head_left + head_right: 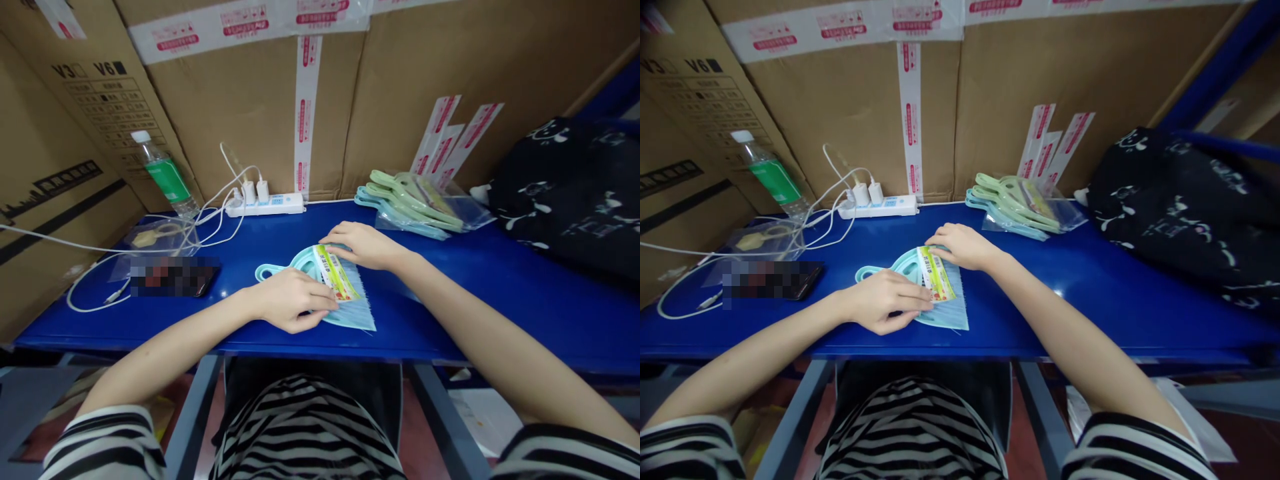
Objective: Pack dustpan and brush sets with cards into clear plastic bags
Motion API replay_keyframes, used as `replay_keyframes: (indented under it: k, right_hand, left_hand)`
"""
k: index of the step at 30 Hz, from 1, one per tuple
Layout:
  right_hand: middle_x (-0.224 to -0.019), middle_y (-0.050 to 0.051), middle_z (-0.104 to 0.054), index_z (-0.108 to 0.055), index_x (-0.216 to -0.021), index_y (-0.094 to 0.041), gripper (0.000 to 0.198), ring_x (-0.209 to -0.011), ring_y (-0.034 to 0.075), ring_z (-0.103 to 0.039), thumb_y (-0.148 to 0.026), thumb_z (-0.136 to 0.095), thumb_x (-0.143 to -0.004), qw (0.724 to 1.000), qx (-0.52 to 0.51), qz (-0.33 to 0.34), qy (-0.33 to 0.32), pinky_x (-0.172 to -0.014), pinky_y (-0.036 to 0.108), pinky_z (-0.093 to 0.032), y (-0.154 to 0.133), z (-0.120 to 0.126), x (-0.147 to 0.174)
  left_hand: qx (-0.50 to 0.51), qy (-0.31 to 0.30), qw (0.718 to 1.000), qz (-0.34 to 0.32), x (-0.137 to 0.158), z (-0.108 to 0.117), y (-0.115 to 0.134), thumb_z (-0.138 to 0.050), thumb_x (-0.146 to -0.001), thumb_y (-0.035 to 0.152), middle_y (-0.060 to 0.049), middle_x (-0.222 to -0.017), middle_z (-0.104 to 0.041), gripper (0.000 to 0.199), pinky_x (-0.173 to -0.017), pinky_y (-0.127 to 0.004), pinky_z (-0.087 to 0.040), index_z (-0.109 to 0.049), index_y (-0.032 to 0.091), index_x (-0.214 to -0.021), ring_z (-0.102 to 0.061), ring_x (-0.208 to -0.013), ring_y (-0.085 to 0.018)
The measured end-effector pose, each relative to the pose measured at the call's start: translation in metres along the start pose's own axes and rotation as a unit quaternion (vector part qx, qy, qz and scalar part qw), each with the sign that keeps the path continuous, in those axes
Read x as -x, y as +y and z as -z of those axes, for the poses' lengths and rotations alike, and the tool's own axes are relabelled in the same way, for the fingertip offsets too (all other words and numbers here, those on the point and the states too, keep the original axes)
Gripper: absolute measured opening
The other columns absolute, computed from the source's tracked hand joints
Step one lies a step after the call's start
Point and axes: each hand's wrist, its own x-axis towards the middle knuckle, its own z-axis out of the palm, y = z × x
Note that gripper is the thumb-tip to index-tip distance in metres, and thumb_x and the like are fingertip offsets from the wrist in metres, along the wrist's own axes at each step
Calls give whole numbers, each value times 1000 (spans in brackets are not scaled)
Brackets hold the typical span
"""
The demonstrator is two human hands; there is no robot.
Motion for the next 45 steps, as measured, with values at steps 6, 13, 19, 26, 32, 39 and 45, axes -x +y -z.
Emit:
replay_keyframes:
  k: [6, 13, 19, 26, 32, 39, 45]
  right_hand:
    - [-106, 15, -73, -71, -113, -15, 35, -99, 28, -66, -36, -48, -98, 1000, -3, -8, -9, -88, 42, -51, -2, 3, 0]
    - [-108, 15, -74, -70, -115, -16, 33, -100, 28, -66, -32, -47, -97, 999, -9, -33, -32, -87, 42, -52, -6, 4, 0]
    - [-110, 14, -74, -70, -117, -15, 34, -101, 28, -66, -30, -48, -95, 998, -7, -43, -49, -89, 43, -52, -4, 5, 2]
    - [-107, 13, -75, -71, -114, -17, 32, -98, 27, -67, -28, -49, -94, 998, -2, -45, -42, -85, 40, -53, -2, 6, 3]
    - [-106, 14, -75, -72, -113, -16, 31, -98, 27, -67, -29, -51, -93, 997, 3, -53, -52, -85, 40, -53, -2, 8, 3]
    - [-105, 13, -75, -72, -113, -17, 31, -97, 27, -67, -30, -51, -94, 997, 5, -53, -53, -84, 40, -53, -1, 8, 3]
    - [-105, 14, -74, -72, -112, -16, 34, -96, 26, -67, -31, -45, -97, 997, 7, -53, -60, -84, 39, -53, 0, 7, 4]
  left_hand:
    - [4, 2, 1000, 4, -1, 3, 3, -42, -93, 19, -8, -98, -78, 32, -71, -29, -58, -70, 16, -109, -73, -83, -18]
    - [2, -11, 1000, 6, -1, 3, 3, -43, -93, 19, -8, -100, -77, 35, -76, -30, -58, -67, 17, -117, -72, -88, -19]
    - [-16, 8, 1000, -19, -2, 2, 1, -46, -94, 21, -7, -96, -77, 27, -73, -29, -57, -72, 16, -101, -72, -86, -18]
    - [-20, -7, 1000, -19, -3, 3, 1, -45, -94, 20, -7, -97, -77, 28, -75, -29, -56, -73, 17, -99, -70, -87, -18]
    - [-29, 3, 999, -30, -2, 4, 1, -46, -95, 21, -6, -94, -77, 27, -72, -29, -55, -73, 17, -97, -69, -84, -17]
    - [-41, 22, 998, -48, -3, 3, 1, -47, -94, 21, -7, -97, -76, 27, -69, -28, -55, -73, 15, -96, -68, -80, -17]
    - [-43, 11, 998, -40, -3, 3, 0, -45, -94, 21, -8, -93, -75, 28, -70, -29, -55, -73, 17, -96, -68, -82, -17]
